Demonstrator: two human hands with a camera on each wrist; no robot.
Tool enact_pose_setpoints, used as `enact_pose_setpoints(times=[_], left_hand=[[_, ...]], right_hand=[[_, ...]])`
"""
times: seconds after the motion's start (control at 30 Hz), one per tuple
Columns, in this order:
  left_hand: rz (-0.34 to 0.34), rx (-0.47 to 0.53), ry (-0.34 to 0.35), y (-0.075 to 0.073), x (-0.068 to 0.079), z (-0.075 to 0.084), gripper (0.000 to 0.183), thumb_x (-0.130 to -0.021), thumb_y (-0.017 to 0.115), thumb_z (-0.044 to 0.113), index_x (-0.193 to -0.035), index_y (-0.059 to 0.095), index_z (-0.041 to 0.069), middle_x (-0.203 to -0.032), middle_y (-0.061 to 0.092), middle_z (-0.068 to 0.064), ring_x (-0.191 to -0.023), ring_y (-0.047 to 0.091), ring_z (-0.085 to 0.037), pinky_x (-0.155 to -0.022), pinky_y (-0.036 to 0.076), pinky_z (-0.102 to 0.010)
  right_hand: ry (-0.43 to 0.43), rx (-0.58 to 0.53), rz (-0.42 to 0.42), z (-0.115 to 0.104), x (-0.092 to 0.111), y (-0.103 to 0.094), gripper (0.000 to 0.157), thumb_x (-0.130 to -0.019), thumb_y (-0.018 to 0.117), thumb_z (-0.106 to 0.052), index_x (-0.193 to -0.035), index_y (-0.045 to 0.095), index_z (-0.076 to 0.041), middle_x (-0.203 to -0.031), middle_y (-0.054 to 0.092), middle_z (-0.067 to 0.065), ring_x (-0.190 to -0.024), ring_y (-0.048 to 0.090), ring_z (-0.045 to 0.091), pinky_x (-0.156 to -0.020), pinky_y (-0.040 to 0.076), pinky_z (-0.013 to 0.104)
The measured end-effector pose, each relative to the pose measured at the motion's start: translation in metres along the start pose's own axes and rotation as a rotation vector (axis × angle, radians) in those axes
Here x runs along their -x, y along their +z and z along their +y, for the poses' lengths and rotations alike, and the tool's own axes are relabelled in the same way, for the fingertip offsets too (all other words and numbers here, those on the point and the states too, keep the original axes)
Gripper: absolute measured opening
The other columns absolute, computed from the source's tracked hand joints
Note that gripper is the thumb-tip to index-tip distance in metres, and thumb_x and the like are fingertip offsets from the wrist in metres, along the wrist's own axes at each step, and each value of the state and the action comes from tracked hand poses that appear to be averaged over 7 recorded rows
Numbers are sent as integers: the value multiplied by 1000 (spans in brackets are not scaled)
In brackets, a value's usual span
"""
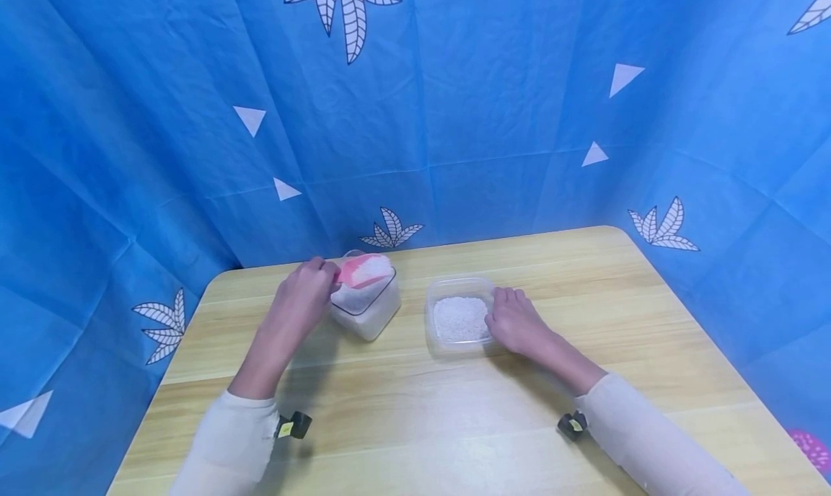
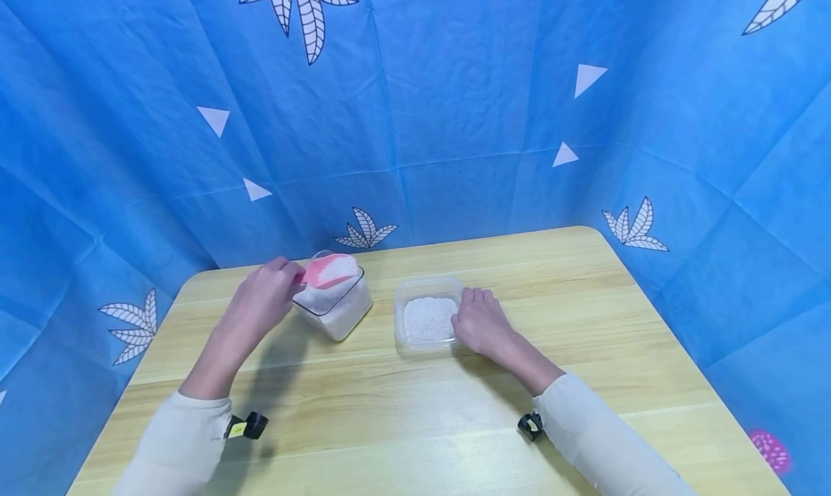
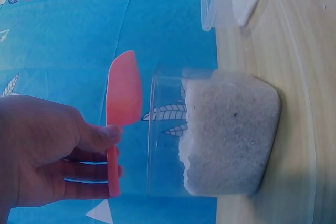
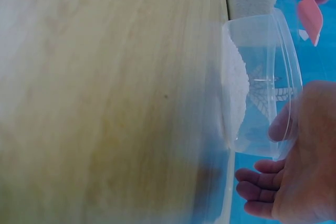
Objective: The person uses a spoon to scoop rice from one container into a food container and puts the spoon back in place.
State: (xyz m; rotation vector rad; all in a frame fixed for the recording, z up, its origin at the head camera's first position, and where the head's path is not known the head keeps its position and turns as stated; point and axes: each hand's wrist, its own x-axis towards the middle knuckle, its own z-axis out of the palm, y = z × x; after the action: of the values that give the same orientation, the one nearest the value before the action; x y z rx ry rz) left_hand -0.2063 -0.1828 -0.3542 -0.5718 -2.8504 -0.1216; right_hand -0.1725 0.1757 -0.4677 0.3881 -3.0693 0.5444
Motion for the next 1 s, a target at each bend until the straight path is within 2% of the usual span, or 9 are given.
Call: enact_pose_setpoints(times=[0.23, 0.5, 0.8, 1.0], left_hand=[[28, 7, 13, 3, 2, 8, 23, -90, 71, 14, -107, 70, -1, -94, 67, -17, -84, 63, -28, -74, 60, -40], [85, 20, 74, 6, 5, 18, 24, -87, 74, 12, -107, 70, -1, -97, 68, -17, -88, 65, -29, -76, 61, -40], [88, 8, 97, 12, 7, 28, 25, -87, 75, 14, -107, 71, 1, -97, 68, -16, -85, 64, -27, -75, 60, -38], [99, 3, 98, 17, 9, 36, 29, -84, 77, 13, -110, 71, 3, -103, 70, -16, -90, 66, -29, -81, 60, -40]], right_hand=[[3, -2, -4, 0, 0, 0, 53, -97, 43, -21, -133, 39, 18, -127, 50, 35, -116, 46, 44, -102, 39, 54], [10, -5, -4, 0, -1, 1, 53, -97, 43, -21, -133, 39, 18, -127, 50, 34, -116, 46, 43, -101, 40, 53], [22, -16, -10, 0, -1, 2, 55, -97, 42, -22, -135, 38, 18, -129, 49, 34, -117, 45, 44, -103, 39, 55], [24, -7, -15, 0, -2, 2, 55, -97, 42, -22, -135, 37, 18, -129, 49, 33, -116, 45, 43, -102, 40, 54]])
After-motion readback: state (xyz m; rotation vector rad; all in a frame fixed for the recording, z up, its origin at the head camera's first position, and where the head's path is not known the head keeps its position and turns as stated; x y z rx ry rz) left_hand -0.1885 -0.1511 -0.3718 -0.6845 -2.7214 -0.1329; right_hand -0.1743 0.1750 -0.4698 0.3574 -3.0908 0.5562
